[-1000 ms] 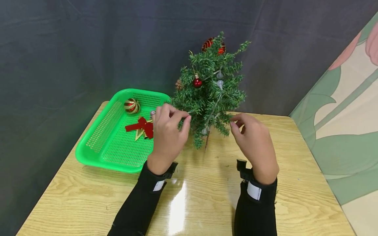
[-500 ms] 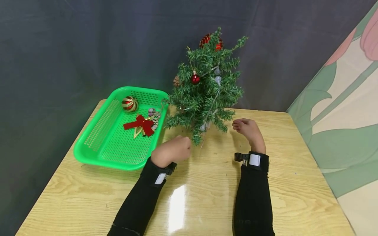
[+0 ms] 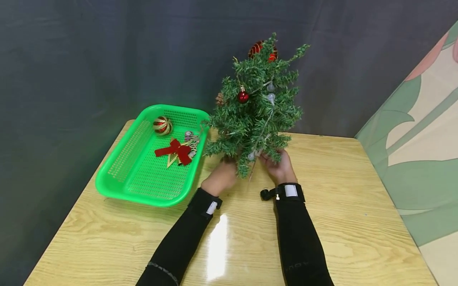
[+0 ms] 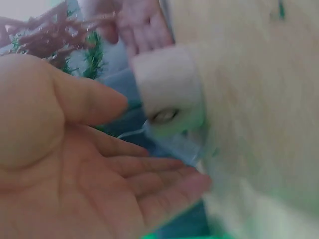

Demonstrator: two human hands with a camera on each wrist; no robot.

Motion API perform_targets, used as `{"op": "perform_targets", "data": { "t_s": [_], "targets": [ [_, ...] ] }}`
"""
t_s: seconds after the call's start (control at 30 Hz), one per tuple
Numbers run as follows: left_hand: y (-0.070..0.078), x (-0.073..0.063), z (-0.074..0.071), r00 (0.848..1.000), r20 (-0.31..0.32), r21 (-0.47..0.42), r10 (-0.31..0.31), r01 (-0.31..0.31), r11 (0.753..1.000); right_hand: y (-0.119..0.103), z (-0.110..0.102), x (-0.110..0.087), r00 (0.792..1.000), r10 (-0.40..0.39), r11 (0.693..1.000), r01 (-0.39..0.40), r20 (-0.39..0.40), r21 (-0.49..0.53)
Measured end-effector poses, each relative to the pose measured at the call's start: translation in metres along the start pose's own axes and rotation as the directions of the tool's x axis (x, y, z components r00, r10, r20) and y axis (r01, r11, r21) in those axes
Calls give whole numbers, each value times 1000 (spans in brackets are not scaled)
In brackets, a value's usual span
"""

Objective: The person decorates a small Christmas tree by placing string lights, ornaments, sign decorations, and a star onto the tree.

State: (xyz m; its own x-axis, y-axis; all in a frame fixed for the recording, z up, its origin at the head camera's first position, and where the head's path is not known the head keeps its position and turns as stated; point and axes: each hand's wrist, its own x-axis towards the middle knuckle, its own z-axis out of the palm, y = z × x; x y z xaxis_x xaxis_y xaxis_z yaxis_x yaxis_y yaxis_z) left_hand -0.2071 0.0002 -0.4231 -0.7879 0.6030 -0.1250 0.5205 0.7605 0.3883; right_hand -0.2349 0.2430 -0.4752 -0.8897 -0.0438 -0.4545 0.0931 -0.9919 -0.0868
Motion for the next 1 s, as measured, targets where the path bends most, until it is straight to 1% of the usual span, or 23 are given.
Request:
{"op": "perform_targets", "data": {
  "t_s": [0.03,0.07,0.1,0.17,0.23,0.33,0.4,0.5,0.53,0.57,0.7,0.73,0.77,0.9,0.93,1.0],
  "targets": [
    [0,2,3,1000,-4,-9,14,-14,1000,1,1,0,1000,3,1000,-3,-4,5],
    [-1,4,5,1000,-10,-42,22,-22,999,2,1,0,1000,4,1000,-4,14,2],
    [-1,5,7,1000,-2,-85,22,-22,996,4,1,-1,999,8,1000,-8,33,1],
    [-3,8,10,999,-12,-153,41,-42,987,6,1,-2,997,14,999,-10,82,-50],
    [-5,9,12,998,-27,-213,63,-67,975,9,0,-3,989,19,992,-1,144,-125],
    [-8,9,13,995,-54,-274,86,-98,957,13,0,-4,975,24,974,28,221,-227],
    [-9,9,13,993,-69,-300,91,-108,948,14,0,-4,969,24,967,40,244,-253],
    [-10,10,14,992,-85,-313,96,-118,943,15,0,-5,963,11,945,79,270,-319],
    [-11,11,14,991,-92,-315,98,-122,941,15,0,-5,962,13,944,78,274,-320],
    [-11,11,15,990,-97,-313,101,-127,941,15,0,-5,959,10,934,92,282,-345],
    [-13,12,17,983,-128,-298,128,-161,941,17,1,-7,958,-2,908,122,288,-400],
    [-13,13,17,981,-136,-289,140,-174,941,17,1,-7,958,-3,906,124,288,-404],
    [-14,13,17,979,-142,-281,149,-184,942,17,1,-7,957,-12,895,140,291,-423],
    [-16,14,19,965,-182,-247,189,-231,941,17,0,-6,956,-15,905,137,292,-403],
    [-17,14,20,961,-193,-237,198,-241,941,17,0,-6,957,-11,913,128,290,-387],
    [-16,14,20,954,-214,-219,211,-257,941,17,-1,-7,960,-10,917,120,279,-380]
  ]
}}
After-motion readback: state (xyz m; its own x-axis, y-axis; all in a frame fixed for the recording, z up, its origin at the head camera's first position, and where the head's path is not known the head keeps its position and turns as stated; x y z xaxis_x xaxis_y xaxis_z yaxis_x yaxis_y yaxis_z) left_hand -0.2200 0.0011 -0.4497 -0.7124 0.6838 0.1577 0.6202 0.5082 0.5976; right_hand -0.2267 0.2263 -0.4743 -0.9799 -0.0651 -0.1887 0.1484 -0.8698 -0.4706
